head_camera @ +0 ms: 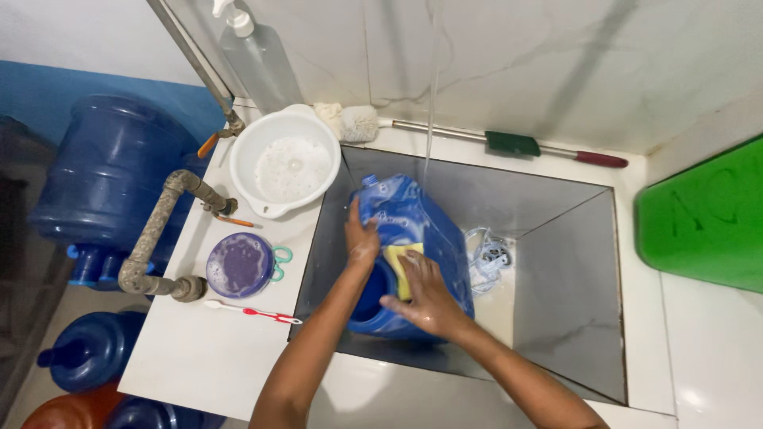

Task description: The person washes a large blue plastic container and its purple lid in a sink. They use a sponge and a toothbrush to scrub the exterior and interior surfaces, rinse the container under running water, and shake out excess water.

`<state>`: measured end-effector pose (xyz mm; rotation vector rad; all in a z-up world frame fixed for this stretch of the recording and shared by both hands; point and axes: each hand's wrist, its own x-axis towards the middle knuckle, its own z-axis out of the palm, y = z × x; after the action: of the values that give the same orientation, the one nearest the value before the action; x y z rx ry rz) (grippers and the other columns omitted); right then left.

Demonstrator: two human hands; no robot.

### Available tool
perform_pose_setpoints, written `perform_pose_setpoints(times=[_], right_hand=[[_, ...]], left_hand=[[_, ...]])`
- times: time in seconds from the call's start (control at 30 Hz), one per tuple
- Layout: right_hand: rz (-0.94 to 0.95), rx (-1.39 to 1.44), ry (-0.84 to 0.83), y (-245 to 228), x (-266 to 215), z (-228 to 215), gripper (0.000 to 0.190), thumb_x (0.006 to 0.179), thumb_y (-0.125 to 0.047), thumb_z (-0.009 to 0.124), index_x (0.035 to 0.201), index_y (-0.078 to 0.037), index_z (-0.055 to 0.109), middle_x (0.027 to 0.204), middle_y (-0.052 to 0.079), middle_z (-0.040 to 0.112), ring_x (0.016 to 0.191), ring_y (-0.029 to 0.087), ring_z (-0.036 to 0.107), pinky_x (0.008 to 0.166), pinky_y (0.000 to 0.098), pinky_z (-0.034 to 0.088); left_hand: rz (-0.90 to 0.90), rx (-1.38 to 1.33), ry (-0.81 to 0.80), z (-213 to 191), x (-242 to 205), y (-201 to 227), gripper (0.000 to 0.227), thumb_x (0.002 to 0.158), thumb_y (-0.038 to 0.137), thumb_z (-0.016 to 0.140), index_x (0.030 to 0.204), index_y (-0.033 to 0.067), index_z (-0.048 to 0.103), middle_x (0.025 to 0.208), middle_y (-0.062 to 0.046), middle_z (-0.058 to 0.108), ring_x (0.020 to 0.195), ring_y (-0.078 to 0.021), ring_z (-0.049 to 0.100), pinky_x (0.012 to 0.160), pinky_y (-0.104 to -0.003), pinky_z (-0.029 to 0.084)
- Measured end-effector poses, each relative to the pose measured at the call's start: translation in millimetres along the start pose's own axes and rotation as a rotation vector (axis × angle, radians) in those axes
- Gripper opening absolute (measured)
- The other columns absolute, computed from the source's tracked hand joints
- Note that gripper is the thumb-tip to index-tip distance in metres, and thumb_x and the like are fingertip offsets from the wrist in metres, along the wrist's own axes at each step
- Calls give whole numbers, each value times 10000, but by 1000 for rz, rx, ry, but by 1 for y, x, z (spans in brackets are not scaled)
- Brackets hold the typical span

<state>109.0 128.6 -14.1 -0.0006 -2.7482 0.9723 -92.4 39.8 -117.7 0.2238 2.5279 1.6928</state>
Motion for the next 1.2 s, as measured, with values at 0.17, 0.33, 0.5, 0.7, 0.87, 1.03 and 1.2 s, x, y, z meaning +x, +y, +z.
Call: perform_pose_setpoints(times=[0.17, 0.33, 0.5, 0.7, 0.87, 1.03, 1.2], right_hand=[[124, 101, -62, 61, 9, -71, 777, 725, -247, 761, 1433, -50, 509, 1492, 209, 472, 1378, 381, 442, 1152, 469, 351], [395, 404, -326, 163, 63, -166, 715, 775, -270, 702, 1457, -117, 549, 1350, 149, 690, 1191, 262, 671, 1051, 374, 518], [451, 395, 25, 181, 70, -152, 572, 988, -460, 601, 1442, -112, 610, 1477, 137, 566, 1328, 265, 545, 1104, 373, 427], [228, -225, 641, 123, 30, -9, 470, 943, -230, 555, 1371, -35, 544, 1385, 253, 481, 1334, 450, 434, 1145, 557, 339], [318, -287, 443, 157, 74, -10, 481, 915, -228, 574, 1386, -133, 540, 1404, 225, 503, 1306, 448, 452, 1150, 560, 359], [309, -263, 605, 156, 83, -2, 630, 947, -239, 602, 1500, 5, 424, 1471, 325, 430, 1307, 517, 414, 1126, 597, 328], [229, -324, 510, 111, 47, -24, 683, 907, -203, 628, 1505, 46, 414, 1480, 339, 436, 1277, 505, 427, 1106, 572, 350]], left_hand=[[-5, 145, -120, 28, -15, 61, 553, 915, 294, 566, 1456, 210, 495, 1327, -295, 474, 1220, -428, 519, 1047, -472, 415], [546, 777, -218, -23, -52, 124, 671, 882, 652, 551, 1285, 119, 607, 1291, -246, 535, 1245, -400, 486, 1011, -550, 369], [553, 850, -606, -39, -30, 130, 821, 887, 764, 524, 1109, -18, 641, 966, -271, 709, 926, -439, 706, 803, -519, 575], [257, 621, -472, -20, -23, 101, 632, 938, 559, 609, 1090, -54, 634, 957, -333, 705, 916, -487, 697, 819, -538, 554], [122, 490, -466, -5, -41, 91, 544, 868, 326, 696, 1157, -116, 566, 1000, -361, 683, 986, -485, 685, 884, -516, 540], [103, 409, -493, -4, -43, 92, 511, 859, 222, 674, 1177, -150, 525, 1006, -382, 672, 985, -498, 681, 903, -515, 538], [117, 389, -513, 3, -54, 95, 479, 863, 210, 662, 1186, -120, 536, 1022, -357, 685, 987, -480, 688, 894, -498, 552]])
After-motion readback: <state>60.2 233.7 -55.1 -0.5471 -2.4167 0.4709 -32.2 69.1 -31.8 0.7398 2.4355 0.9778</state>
